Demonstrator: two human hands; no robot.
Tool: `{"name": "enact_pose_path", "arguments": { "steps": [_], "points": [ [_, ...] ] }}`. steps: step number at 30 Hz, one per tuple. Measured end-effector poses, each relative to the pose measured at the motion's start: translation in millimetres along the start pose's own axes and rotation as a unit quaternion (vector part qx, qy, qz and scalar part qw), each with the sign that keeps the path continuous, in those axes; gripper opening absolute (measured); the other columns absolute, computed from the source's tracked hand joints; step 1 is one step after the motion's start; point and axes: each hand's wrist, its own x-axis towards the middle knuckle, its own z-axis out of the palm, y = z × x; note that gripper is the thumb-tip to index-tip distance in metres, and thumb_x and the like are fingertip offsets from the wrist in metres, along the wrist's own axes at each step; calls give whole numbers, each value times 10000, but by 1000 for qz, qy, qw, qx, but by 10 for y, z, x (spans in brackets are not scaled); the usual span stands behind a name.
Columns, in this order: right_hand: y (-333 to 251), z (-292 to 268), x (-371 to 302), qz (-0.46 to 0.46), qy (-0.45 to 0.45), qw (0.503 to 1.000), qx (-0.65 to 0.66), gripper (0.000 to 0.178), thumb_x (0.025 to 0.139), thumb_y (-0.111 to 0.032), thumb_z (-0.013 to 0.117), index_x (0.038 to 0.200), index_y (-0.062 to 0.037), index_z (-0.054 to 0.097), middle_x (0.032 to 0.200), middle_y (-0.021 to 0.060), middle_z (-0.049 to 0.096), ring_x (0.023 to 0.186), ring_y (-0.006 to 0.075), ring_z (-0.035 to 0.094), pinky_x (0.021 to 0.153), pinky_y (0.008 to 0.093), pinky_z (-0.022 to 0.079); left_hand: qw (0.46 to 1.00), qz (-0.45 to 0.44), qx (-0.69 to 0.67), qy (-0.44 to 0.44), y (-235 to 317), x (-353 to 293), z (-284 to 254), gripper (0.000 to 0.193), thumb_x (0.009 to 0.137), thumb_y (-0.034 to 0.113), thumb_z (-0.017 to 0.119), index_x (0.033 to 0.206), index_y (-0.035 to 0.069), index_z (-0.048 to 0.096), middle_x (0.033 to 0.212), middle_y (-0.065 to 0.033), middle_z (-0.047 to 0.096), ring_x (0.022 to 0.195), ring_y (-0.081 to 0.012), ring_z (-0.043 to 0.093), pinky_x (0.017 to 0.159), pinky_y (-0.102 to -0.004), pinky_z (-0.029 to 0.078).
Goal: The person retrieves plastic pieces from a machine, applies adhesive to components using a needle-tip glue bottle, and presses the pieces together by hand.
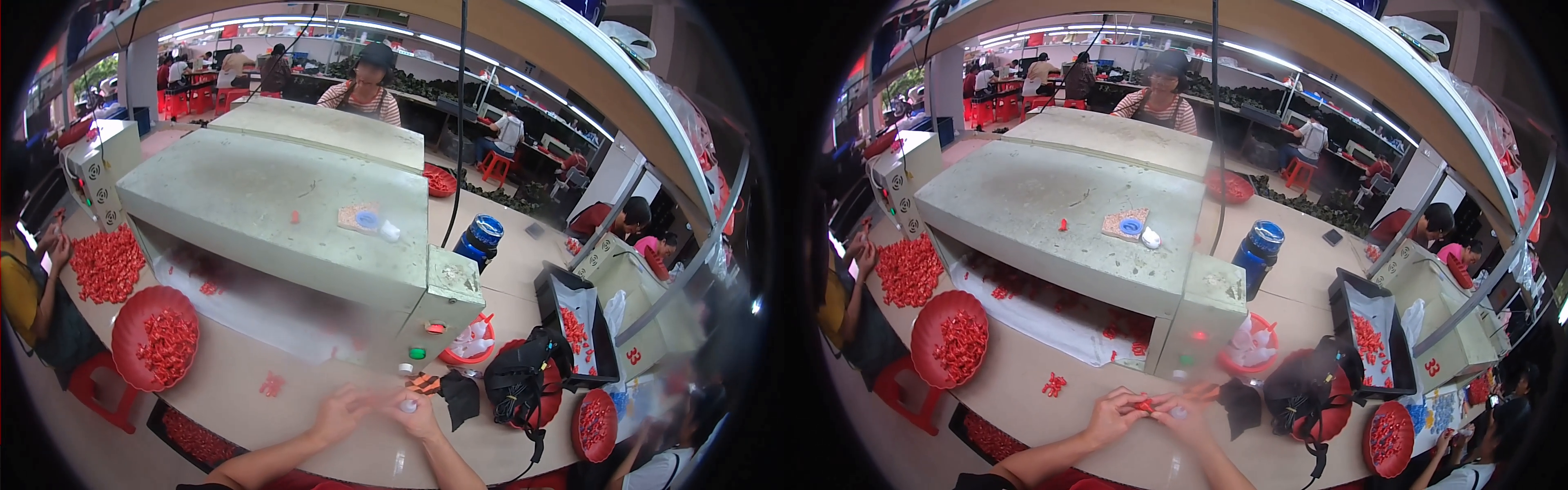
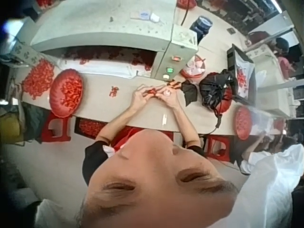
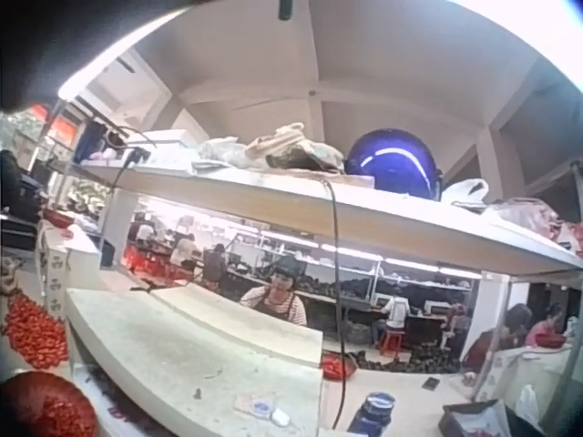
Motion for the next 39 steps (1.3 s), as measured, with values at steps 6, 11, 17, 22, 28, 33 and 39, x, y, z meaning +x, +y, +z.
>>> {"name": "enact_pose_path", "arguments": {
  "steps": [6,11,17,22,28,33,39],
  "points": [
    [156,26,-25,-18,11,1000,10,108,717,18,664,809,-7,615,967,125,611,900,190,581,802,305,457,999,19,31,2,-101,-29,-5,230,732,-68,629,959,-35,611,939,-102,569,849,-172,613,742,-265,542],
    [270,-20,9,-14,9,1000,10,93,726,3,660,807,-9,616,987,117,611,921,183,578,813,298,449,1000,-13,21,8,-184,0,15,231,730,-71,630,958,-39,611,938,-101,568,846,-173,612,736,-261,539],
    [162,51,7,-8,12,999,36,81,725,15,653,792,1,610,977,119,611,929,176,571,823,291,439,999,11,49,11,-73,-5,-3,228,727,-79,628,952,-44,610,937,-100,561,847,-178,611,740,-258,537],
    [118,112,15,17,21,999,18,92,729,37,640,781,13,569,983,130,597,922,191,567,821,292,442,999,-15,40,16,-136,-16,-45,228,726,-90,620,948,-39,611,931,-102,557,846,-178,608,734,-259,539],
    [113,110,104,-21,7,999,-32,103,747,41,625,815,15,551,1003,134,570,946,191,551,823,280,438,998,6,59,4,-62,73,-95,243,716,-100,620,952,-41,608,933,-110,556,837,-178,608,724,-258,544],
    [134,108,106,-26,10,999,-46,91,755,35,618,817,9,556,1003,121,570,930,171,550,812,274,438,999,9,45,12,-29,76,-89,247,713,-106,618,953,-47,605,940,-111,554,835,-180,607,727,-255,546],
    [17,125,-9,23,10,999,-36,65,766,15,613,806,6,562,996,115,570,928,165,549,799,264,440,999,12,21,23,-97,-21,-21,236,719,-109,609,948,-53,603,938,-106,550,850,-180,601,735,-254,545]
  ]
}}
